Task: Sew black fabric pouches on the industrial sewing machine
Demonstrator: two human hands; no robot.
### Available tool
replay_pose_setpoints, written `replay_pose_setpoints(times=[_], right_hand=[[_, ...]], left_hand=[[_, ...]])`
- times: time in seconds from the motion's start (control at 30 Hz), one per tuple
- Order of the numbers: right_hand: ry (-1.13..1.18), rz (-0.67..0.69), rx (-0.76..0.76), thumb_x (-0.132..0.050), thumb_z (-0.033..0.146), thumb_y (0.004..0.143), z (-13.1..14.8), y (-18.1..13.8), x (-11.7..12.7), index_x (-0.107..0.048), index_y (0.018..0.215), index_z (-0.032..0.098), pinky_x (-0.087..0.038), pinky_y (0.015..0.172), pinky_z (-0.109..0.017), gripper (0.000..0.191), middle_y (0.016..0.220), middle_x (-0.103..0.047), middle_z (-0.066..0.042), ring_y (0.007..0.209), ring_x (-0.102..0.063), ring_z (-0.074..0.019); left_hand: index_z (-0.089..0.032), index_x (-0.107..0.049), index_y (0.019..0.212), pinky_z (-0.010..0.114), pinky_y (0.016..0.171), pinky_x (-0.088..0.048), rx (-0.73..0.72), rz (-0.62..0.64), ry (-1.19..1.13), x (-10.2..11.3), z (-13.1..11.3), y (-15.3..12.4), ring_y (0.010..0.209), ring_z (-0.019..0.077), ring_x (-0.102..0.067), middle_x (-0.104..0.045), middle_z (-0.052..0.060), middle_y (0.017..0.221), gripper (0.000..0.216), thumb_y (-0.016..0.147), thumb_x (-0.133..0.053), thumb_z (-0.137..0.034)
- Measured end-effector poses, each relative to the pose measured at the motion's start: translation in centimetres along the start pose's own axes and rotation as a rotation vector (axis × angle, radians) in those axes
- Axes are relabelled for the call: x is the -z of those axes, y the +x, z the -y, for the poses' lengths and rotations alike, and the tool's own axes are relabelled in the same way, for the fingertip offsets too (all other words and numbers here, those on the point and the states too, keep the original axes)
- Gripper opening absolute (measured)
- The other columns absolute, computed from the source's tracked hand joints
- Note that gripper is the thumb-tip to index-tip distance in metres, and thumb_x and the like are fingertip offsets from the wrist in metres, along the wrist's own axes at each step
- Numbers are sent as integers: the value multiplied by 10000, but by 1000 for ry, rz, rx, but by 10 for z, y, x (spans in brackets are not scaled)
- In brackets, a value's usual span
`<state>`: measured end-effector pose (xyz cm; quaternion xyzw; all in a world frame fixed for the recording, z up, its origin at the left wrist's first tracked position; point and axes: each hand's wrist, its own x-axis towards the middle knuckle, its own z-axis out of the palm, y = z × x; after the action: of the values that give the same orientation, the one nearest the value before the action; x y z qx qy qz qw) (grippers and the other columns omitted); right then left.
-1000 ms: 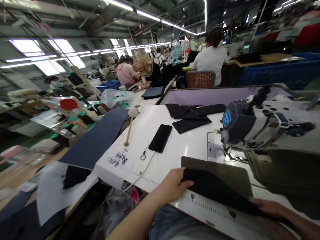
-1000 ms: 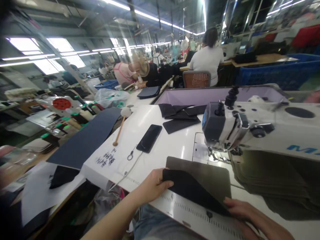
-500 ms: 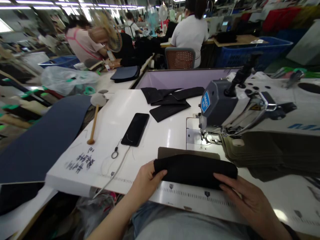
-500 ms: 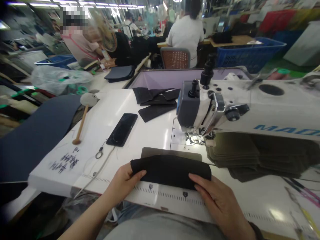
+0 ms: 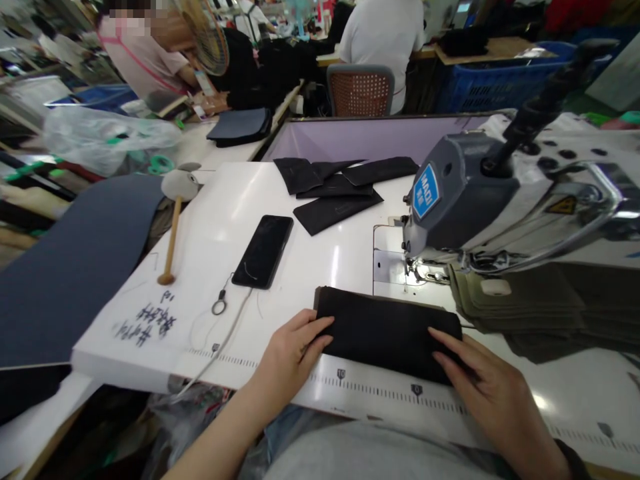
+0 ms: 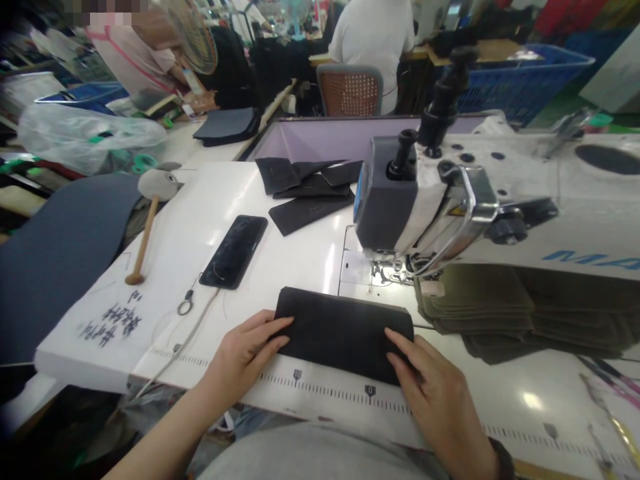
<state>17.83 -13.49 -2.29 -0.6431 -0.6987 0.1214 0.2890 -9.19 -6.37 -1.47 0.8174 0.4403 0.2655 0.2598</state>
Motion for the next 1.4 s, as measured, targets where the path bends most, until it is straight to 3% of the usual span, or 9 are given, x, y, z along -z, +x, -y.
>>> replay_pose_setpoints(times=[0.1, 0.77, 1.4], right_hand=[[-18, 5, -10, -422, 328, 860, 1, 2, -1, -595, 1035, 197, -469, 557, -207, 279, 741, -585, -12, 628, -574, -131], [0, 53, -135, -425, 385, 838, 0, 10, -4, -622, 1003, 193, -464, 543, -231, 320, 697, -582, -12, 612, -566, -145], [-182, 9, -3, -371, 531, 832, -11, 6, -5, -626, 987, 226, -517, 585, -260, 427, 857, -647, -31, 708, -627, -185]], left_hand=[[-148, -610, 965, 217, 657, -509, 4, -9, 8, 0, 1, 3, 730, 123, -570, -554, 54, 848, 213, 843, -442, -197], [-150, -567, 1017, 267, 709, -509, 130, 27, 58, -5, -2, 5, 774, 142, -545, -510, 47, 875, 238, 831, -421, -181], [-150, -572, 1021, 290, 744, -498, 298, 120, 45, 3, -13, 11, 782, 147, -538, -501, 40, 895, 263, 771, -513, -94]])
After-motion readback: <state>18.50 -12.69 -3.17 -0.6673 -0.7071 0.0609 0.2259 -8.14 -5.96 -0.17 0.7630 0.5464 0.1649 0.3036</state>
